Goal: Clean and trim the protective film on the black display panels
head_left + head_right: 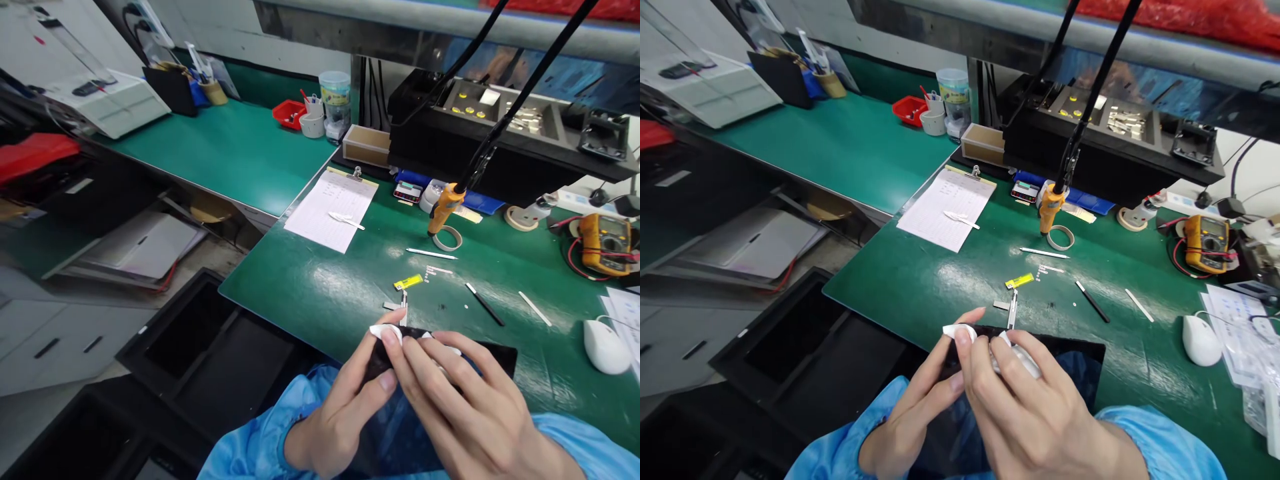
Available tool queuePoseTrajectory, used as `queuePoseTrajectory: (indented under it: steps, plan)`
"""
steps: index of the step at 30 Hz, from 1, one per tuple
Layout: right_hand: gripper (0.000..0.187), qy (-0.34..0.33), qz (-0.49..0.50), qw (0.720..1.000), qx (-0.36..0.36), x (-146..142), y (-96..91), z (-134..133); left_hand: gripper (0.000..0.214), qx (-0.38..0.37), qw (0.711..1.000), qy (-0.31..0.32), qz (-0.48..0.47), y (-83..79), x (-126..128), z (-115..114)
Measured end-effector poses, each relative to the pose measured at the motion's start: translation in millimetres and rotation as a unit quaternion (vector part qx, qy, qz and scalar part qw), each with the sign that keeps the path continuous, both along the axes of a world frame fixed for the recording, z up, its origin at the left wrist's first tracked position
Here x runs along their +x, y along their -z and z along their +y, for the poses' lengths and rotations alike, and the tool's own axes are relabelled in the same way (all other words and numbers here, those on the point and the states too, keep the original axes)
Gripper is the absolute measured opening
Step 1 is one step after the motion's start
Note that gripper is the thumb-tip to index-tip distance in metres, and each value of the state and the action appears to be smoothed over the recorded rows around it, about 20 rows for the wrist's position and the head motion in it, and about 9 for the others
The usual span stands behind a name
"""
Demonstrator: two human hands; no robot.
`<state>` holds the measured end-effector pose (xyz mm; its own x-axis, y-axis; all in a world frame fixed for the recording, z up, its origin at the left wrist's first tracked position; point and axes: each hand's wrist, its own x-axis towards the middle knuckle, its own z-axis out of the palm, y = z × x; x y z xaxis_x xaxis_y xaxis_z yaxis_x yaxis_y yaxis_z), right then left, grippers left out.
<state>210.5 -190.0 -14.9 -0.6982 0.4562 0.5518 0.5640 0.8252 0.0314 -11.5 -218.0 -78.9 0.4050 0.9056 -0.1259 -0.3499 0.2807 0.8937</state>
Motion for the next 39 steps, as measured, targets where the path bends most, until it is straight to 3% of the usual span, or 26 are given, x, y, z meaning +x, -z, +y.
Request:
queuePoseTrajectory:
  steps: [15, 28, 35, 39]
  plan:
    - [0.055, -0.010, -0.018, 1.000, -0.003, -8.4, 2.1, -3.5, 0.057, -0.004, 0.998, 0.005, -0.066, -3.4, -4.0, -1.9]
    - [0.056, -0.017, 0.013, 1.000, 0.000, -12.8, -0.8, -4.3, 0.055, 0.028, 0.997, -0.010, -0.066, -9.2, -7.2, 0.1]
    - [0.051, -0.013, -0.003, 1.000, 0.001, -10.9, 2.2, -6.6, 0.056, 0.048, 0.996, -0.003, -0.076, -4.4, -8.3, -0.6]
    - [0.050, -0.017, 0.004, 1.000, -0.015, -6.3, 2.9, -9.3, 0.053, 0.026, 0.998, -0.003, -0.061, -6.5, -9.3, -0.3]
